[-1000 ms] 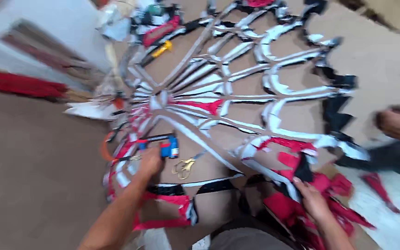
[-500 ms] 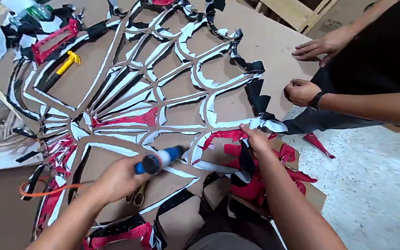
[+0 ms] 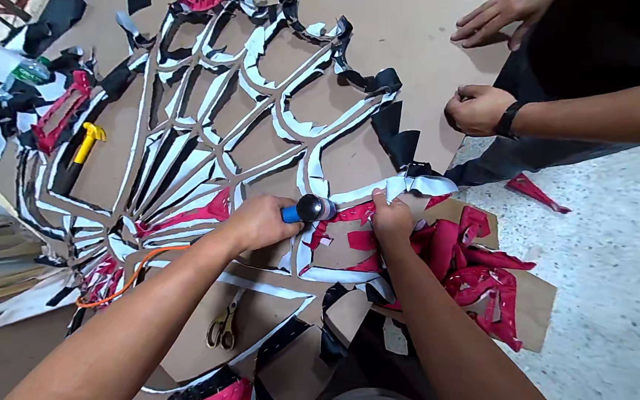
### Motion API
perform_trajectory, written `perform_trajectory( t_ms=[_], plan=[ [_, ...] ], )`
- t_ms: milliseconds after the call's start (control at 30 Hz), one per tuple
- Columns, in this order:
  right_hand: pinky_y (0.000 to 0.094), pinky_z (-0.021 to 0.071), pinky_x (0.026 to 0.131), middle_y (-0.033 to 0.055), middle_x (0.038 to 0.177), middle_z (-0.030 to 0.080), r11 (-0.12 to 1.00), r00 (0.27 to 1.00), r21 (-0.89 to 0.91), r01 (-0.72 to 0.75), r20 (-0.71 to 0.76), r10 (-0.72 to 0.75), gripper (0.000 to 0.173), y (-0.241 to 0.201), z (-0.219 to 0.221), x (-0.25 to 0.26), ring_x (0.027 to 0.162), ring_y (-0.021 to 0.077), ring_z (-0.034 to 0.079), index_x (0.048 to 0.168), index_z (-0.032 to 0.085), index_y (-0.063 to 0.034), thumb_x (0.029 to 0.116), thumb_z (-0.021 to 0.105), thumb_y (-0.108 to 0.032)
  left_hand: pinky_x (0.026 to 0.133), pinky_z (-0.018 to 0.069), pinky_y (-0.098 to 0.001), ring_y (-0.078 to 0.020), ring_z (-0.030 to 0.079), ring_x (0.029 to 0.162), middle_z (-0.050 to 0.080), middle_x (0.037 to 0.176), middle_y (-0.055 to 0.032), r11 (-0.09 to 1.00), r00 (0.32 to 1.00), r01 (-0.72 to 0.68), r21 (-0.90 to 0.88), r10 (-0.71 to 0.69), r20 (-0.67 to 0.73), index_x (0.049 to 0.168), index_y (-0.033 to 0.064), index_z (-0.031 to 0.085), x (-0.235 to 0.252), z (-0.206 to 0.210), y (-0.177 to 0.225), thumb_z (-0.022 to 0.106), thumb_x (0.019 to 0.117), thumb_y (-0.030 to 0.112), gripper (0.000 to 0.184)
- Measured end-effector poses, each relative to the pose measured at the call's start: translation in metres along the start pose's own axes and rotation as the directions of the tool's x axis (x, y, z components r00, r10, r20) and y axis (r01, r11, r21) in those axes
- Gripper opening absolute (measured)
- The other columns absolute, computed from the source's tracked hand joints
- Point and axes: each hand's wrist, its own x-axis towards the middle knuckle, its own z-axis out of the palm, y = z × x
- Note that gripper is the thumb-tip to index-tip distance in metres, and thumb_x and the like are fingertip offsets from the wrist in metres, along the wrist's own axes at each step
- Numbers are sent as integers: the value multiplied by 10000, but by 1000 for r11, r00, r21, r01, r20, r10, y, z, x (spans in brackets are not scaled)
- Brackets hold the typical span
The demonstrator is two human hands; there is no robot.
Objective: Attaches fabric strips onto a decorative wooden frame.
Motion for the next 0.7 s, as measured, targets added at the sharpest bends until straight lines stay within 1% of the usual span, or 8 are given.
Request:
perform_trajectory(
  t_ms=[67,167,267,333,433,467,600,700],
  plan=[
    [634,491,811,193,906,691,1000,1000,6,15,-19,-15,578,1,0,-1,952,376,671,894,698,-29,1002,556,-579,690,541,-497,-168,669,742,696,769,11,1000,1000,11,12,-11,14,944,228,758,0,0,2,735,910,440,217],
    [641,495,799,199,895,690,999,998,-1,51,-29,-51,569,-1,0,-4,937,383,675,904,699,-19,1010,550,-558,684,540,-515,-192,668,735,688,754,-9,1000,999,19,16,-20,30,914,205,752,1,-2,5,741,910,431,227],
    [636,494,799,193,889,691,999,998,-11,44,-50,-45,571,-1,0,-5,936,376,678,890,698,-26,1008,551,-565,683,533,-507,-183,662,738,684,754,1,999,998,35,32,-36,55,900,214,748,6,-1,5,735,909,457,243],
    [630,493,804,193,893,688,999,998,-9,38,-46,-38,574,0,1,-4,943,376,675,884,693,-24,1005,557,-569,701,533,-509,-186,663,764,687,779,1,997,996,45,61,-49,71,921,218,743,7,-3,5,725,913,458,241],
    [623,493,788,180,857,677,999,998,12,52,-46,-51,565,4,3,-2,907,365,670,858,685,-30,1006,561,-561,716,538,-493,-177,668,786,699,810,9,995,997,32,94,-39,65,980,234,750,5,-4,8,719,913,447,226],
    [619,493,780,174,846,672,998,997,21,57,-45,-56,562,4,3,-1,897,361,668,851,677,-33,1007,561,-560,711,541,-490,-173,668,780,698,808,10,996,998,21,84,-26,59,982,229,748,5,-5,8,723,914,447,229],
    [621,496,784,177,858,678,999,999,27,36,-43,-34,568,4,1,-2,905,363,673,868,683,-34,1005,558,-570,677,532,-474,-149,654,733,680,759,29,997,999,-27,70,24,43,918,230,742,11,-6,9,727,907,456,226],
    [617,495,771,167,841,677,999,999,34,26,-37,-25,555,3,1,-2,886,356,671,864,685,-42,1000,570,-567,665,532,-462,-139,651,715,681,749,35,996,998,-38,81,35,42,917,236,752,12,-7,13,732,907,452,218]
  ],
)
